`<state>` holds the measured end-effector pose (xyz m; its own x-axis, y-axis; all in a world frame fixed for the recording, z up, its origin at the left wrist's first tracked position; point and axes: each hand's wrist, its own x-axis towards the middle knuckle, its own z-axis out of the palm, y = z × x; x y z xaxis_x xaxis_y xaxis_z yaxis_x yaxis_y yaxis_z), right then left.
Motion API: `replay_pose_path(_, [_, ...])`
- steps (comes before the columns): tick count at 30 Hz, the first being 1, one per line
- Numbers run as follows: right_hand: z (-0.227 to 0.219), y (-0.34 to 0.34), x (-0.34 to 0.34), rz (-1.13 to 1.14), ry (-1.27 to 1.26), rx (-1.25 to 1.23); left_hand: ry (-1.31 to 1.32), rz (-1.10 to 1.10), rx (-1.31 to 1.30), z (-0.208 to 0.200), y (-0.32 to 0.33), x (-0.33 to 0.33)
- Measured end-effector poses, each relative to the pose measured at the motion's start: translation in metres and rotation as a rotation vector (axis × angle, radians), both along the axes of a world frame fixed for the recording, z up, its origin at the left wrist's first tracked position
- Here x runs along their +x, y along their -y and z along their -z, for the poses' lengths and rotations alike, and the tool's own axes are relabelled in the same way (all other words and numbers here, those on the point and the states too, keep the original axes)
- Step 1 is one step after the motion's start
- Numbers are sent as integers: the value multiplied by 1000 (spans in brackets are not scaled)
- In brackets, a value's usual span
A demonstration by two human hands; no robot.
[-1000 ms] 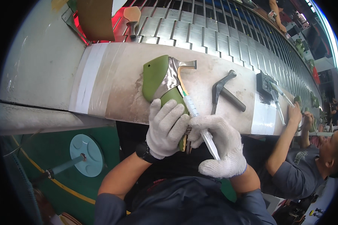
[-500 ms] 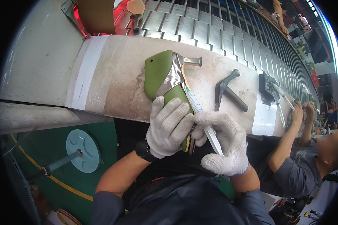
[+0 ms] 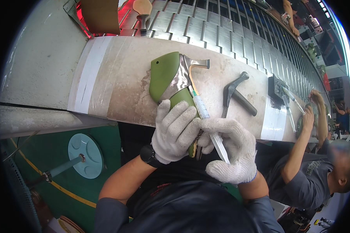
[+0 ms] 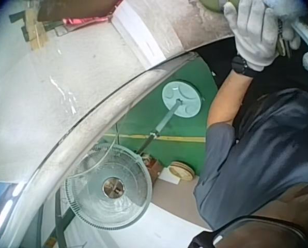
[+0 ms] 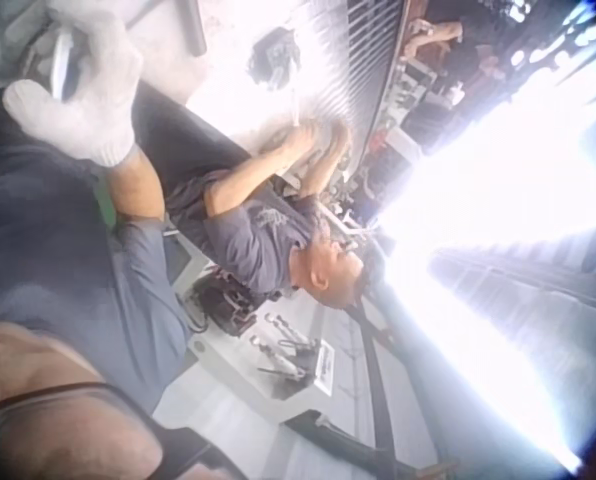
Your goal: The person assembles high-heeled shoes by taking shoe lasts and soles from a conveyor belt, pressing the soles onto the bottom of each shoe by hand, and hammering around the edges and heels with a hammer.
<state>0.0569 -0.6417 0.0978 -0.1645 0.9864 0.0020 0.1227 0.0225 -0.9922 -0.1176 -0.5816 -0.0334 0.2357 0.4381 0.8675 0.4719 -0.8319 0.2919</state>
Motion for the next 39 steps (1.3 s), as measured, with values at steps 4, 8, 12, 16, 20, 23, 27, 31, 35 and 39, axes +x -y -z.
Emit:
replay_pose_path(4, [1,-1,0,-8,27,-1,-16,-10,6,1,0,-1])
replay_pose_path(8, [0,0,0,9,13,-21,-2,-1,2,0,0,1])
replay_pose_path(12, [-7,2,2,-9,69,4,-26,20,7,2,-1,-3])
replay_pose_path(16, [-21,30,22,26,-32,-37,-47,87,13,-3,-4,-2])
replay_pose_path(20, [-3,41,43,347,-42,99,-37,31,19,0,-1,7])
replay_pose_path(23, [7,23,86,685,-55,126,-89,18,24,-5,1,8])
replay_pose_path(27, [20,11,139,919,-136,195,-133,12,65,0,2,7])
replay_pose_path(31, [28,-10,164,955,-230,165,-163,1,95,1,1,8])
replay_pose_path(35, [38,-12,169,938,-240,170,-162,-1,91,3,1,11])
replay_pose_path(39, [49,2,150,992,-315,175,-165,-18,107,2,0,9])
